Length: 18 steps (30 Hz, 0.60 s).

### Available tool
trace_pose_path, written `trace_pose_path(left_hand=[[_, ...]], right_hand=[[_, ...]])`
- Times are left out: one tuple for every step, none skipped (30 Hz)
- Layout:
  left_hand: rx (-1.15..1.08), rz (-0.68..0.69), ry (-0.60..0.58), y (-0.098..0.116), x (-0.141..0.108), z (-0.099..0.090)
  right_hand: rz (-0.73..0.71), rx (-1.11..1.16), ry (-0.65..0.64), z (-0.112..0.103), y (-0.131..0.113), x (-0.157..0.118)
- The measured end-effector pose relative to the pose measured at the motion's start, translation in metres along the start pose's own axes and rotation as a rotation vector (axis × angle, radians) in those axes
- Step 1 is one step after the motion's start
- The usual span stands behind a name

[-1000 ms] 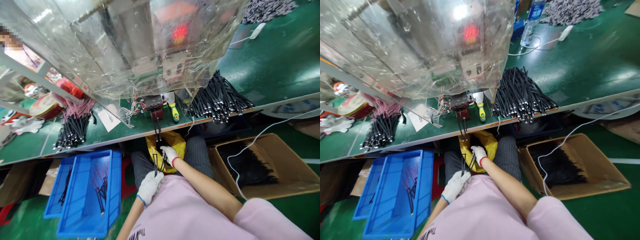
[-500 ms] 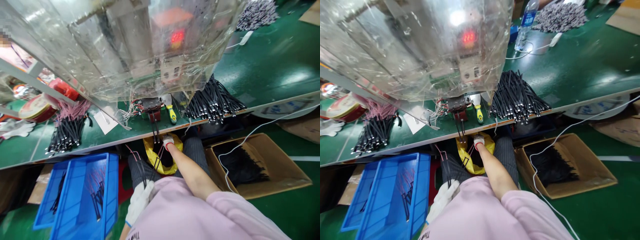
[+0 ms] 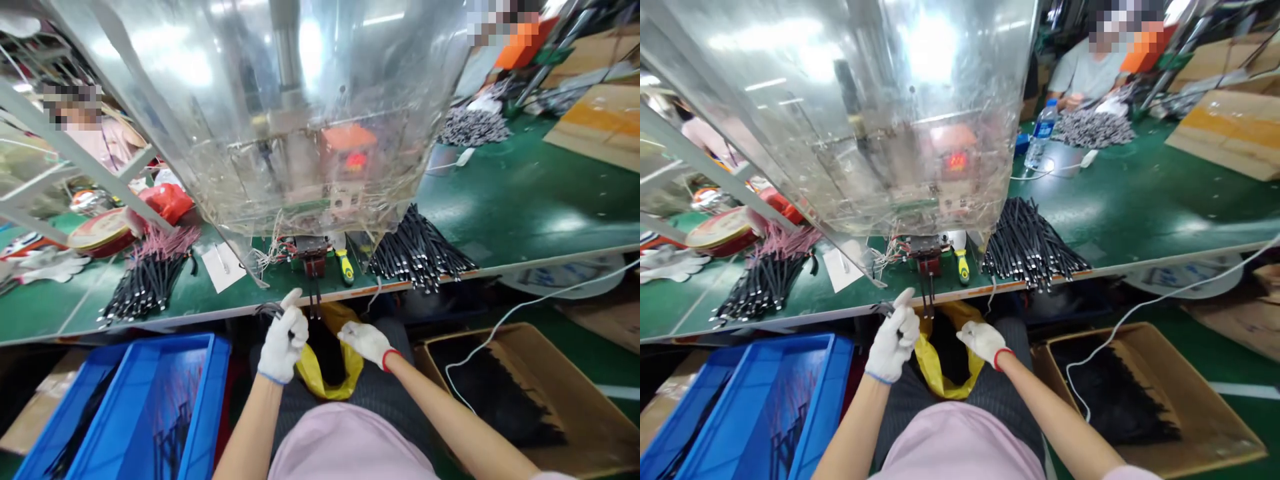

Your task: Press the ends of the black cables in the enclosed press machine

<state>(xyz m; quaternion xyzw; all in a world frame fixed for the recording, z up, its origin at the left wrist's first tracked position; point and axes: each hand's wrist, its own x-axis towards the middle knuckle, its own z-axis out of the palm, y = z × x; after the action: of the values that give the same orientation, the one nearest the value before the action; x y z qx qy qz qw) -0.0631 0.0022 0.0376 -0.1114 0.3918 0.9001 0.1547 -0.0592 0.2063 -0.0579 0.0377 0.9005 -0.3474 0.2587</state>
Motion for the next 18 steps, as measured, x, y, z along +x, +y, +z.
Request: trace_pose_path(left_hand=[[0.109,0.001,-0.019,0.001,0.012,0.008],[0.222,-0.003,-0.026,0.002,0.020,0.015],[0.325,-0.012,-0.027,0.003,0.025,0.020],[0.405,-0.019,-0.023,0.003,0.026,0.023],[0.460,-0.022,-0.016,0.003,0.025,0.024],[0.490,-0.017,-0.007,0.003,0.022,0.026],[0.502,-0.006,0.005,0.003,0.018,0.026],[0.523,-0.005,0.011,0.003,0.012,0.028],[0.553,-0.018,0.012,0.002,0.007,0.029],[0.585,-0.048,0.008,0.001,0.002,0.031],[0.612,-0.088,-0.004,0.000,-0.001,0.033],[0.623,-0.125,-0.022,-0.003,-0.003,0.035],[0.618,-0.150,-0.037,-0.005,-0.003,0.037],[0.595,-0.155,-0.046,-0.008,-0.003,0.038],[0.564,-0.142,-0.042,-0.010,-0.001,0.038],[0.548,-0.127,-0.031,-0.013,0.000,0.037],[0.555,-0.113,-0.018,-0.016,-0.001,0.034],[0.585,-0.111,-0.004,-0.019,-0.003,0.029]], right_hand=[[-0.044,-0.018,0.050,-0.007,-0.007,-0.009],[-0.074,-0.014,0.104,-0.016,-0.016,-0.017],[-0.092,0.016,0.157,-0.027,-0.026,-0.023],[-0.098,0.078,0.203,-0.040,-0.038,-0.028],[-0.100,0.165,0.234,-0.051,-0.049,-0.030],[-0.113,0.255,0.243,-0.062,-0.062,-0.029],[-0.136,0.344,0.230,-0.071,-0.074,-0.027],[-0.167,0.427,0.191,-0.077,-0.085,-0.023],[-0.199,0.499,0.136,-0.080,-0.096,-0.018],[-0.225,0.564,0.075,-0.081,-0.106,-0.012],[-0.239,0.625,0.018,-0.080,-0.114,-0.007],[-0.235,0.683,-0.023,-0.078,-0.121,-0.002],[-0.214,0.734,-0.043,-0.074,-0.126,0.002],[-0.184,0.773,-0.046,-0.071,-0.130,0.005],[-0.148,0.805,-0.037,-0.068,-0.132,0.006],[-0.121,0.831,-0.031,-0.066,-0.134,0.005],[-0.103,0.856,-0.033,-0.063,-0.134,0.002],[-0.088,0.891,-0.046,-0.061,-0.133,-0.002]])
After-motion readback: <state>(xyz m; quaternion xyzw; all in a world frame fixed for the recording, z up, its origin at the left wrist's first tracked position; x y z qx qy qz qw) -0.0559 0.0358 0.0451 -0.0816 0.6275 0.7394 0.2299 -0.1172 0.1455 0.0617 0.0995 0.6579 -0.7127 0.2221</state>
